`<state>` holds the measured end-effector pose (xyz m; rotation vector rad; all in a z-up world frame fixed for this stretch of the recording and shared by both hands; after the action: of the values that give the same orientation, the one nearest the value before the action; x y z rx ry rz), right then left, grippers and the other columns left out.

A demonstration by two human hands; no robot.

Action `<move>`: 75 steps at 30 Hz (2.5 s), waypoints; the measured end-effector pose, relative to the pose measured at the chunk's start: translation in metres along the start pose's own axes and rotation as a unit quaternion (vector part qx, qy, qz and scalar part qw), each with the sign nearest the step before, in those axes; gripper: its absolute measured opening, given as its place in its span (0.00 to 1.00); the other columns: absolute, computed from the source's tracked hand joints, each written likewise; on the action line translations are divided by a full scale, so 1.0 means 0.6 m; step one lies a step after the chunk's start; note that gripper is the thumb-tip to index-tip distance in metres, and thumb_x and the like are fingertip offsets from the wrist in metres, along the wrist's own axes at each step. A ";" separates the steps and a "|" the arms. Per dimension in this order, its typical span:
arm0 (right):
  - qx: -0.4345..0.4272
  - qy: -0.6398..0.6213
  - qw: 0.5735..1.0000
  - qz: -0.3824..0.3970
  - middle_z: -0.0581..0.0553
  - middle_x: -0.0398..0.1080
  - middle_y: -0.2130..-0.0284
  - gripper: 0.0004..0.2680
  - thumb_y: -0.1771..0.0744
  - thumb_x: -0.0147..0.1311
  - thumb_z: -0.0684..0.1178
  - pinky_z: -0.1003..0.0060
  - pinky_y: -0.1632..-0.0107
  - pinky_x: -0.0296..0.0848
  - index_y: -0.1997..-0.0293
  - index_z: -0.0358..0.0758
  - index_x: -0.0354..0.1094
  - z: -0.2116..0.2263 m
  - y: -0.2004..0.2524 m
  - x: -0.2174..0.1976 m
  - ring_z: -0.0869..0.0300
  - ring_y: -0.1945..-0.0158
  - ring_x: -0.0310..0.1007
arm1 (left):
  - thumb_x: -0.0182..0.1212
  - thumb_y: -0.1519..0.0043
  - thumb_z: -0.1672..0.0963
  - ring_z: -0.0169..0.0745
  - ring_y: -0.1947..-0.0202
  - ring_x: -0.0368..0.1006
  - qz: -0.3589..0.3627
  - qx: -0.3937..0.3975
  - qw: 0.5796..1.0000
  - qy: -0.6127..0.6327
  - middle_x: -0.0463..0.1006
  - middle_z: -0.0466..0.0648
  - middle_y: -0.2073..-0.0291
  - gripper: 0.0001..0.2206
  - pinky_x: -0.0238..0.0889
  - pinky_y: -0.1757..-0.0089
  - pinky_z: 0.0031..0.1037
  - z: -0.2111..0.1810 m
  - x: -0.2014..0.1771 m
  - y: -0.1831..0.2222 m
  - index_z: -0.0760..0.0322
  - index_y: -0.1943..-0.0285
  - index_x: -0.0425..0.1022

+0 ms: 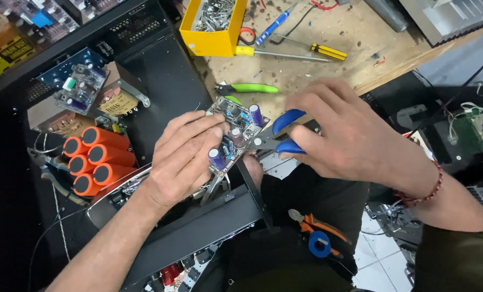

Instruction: Stripping wire ends and soldering them onto a printed circuit board during electronics repair.

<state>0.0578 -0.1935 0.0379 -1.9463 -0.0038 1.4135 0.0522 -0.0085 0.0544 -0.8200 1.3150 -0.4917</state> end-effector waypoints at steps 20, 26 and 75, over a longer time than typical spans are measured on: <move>-0.032 0.061 0.995 0.067 0.38 0.66 0.61 0.19 0.29 0.55 0.67 0.60 0.70 0.76 0.66 0.44 0.56 0.004 0.004 0.022 0.52 0.65 0.74 | 0.52 0.32 0.65 0.69 0.54 0.81 0.012 0.011 1.000 -0.003 0.82 0.70 0.57 0.08 0.76 0.50 0.53 -0.003 0.002 -0.002 0.88 0.54 0.74; -0.011 -0.083 0.995 0.056 0.42 0.63 0.68 0.15 0.28 0.51 0.59 0.69 0.78 0.67 0.63 0.39 0.54 -0.004 0.010 0.027 0.59 0.75 0.63 | 0.60 0.33 0.64 0.60 0.57 0.82 0.025 0.026 0.999 -0.010 0.84 0.64 0.62 0.06 0.74 0.50 0.47 -0.005 0.017 0.015 0.81 0.58 0.77; 0.216 -0.091 0.969 -0.081 0.37 0.64 0.66 0.10 0.29 0.58 0.48 0.70 0.72 0.68 0.61 0.30 0.63 -0.068 0.096 0.071 0.55 0.72 0.65 | 0.67 0.45 0.59 0.63 0.53 0.78 0.501 -0.306 0.808 -0.053 0.82 0.54 0.52 0.15 0.76 0.58 0.54 0.145 0.196 0.026 0.65 0.49 0.77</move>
<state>0.0858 -0.2413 -0.0229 -1.4246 0.0555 1.3491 0.1594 -0.0635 -0.0301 -0.5209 1.6069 0.8534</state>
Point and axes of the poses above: each hand's wrist, its own y-axis away from the middle knuckle, its own x-axis out of the palm, z = x × y, the point moved 8 cm from there along -y, towards the middle knuckle
